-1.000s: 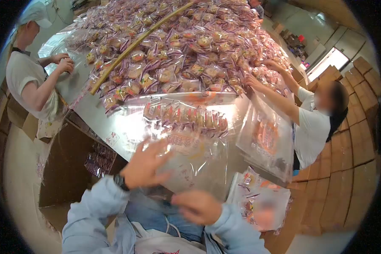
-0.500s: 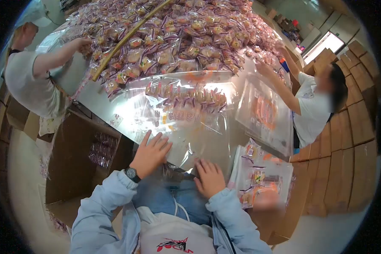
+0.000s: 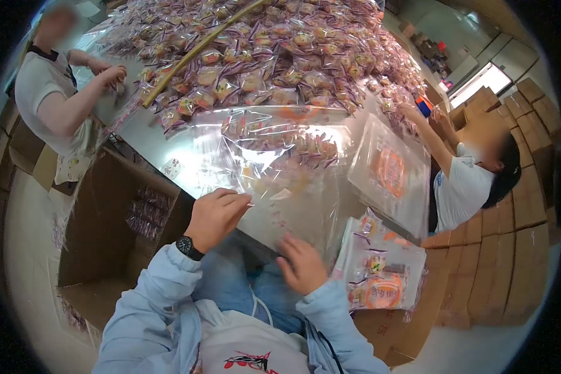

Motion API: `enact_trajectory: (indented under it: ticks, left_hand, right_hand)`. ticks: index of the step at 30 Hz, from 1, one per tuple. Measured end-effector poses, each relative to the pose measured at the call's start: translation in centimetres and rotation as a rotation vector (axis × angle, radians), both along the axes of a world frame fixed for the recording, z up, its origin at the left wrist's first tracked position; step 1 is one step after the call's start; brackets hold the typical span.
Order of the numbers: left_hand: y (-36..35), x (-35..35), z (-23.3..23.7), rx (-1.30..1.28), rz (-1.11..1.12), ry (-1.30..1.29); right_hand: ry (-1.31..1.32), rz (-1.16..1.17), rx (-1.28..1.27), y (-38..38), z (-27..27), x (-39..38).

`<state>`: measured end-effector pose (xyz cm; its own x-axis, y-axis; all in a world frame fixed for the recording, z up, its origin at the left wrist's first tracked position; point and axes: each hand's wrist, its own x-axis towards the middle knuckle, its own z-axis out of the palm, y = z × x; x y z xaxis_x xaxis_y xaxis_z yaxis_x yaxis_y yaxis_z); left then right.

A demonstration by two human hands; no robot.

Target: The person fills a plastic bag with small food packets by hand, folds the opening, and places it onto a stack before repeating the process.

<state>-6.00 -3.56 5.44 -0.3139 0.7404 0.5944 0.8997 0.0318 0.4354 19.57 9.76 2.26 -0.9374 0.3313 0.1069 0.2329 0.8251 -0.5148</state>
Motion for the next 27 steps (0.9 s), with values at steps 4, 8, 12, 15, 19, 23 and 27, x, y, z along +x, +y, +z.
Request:
enact_trajectory:
  ticks: [4,8,12,15,19,23,27]
  left_hand:
    - [0.6,1.2,1.0,0.123,0.105,-0.102]
    - [0.9,1.3,1.6,0.214,0.158,-0.079]
    - [0.3,1.4,1.0,0.209,0.15,-0.082]
    - [0.2,1.8,0.1,0.25,0.131,-0.124]
    - [0.9,3.0,0.6,0.303,0.118,-0.189]
    - [0.1,4.0,0.9,0.297,0.09,-0.209]
    - [-0.7,4.4,-0.4,0.317,0.106,-0.196]
  right_hand:
    - [0.251,-0.059,0.044,-3.0,0.2,-6.6]
    - [0.139,-0.204,-0.136,-3.0,1.2,-9.6]
    - [-0.112,-0.025,0.196,-1.5,2.0,-6.3]
    - [0.04,-0.031,0.075,0.1,-1.7,-6.6]
    - [0.192,-0.205,0.122,1.6,-3.9,-13.5]
    - [-0.465,-0.047,0.302,0.6,2.0,-12.2]
    - [-0.332,-0.242,0.433,2.1,1.3,-15.9]
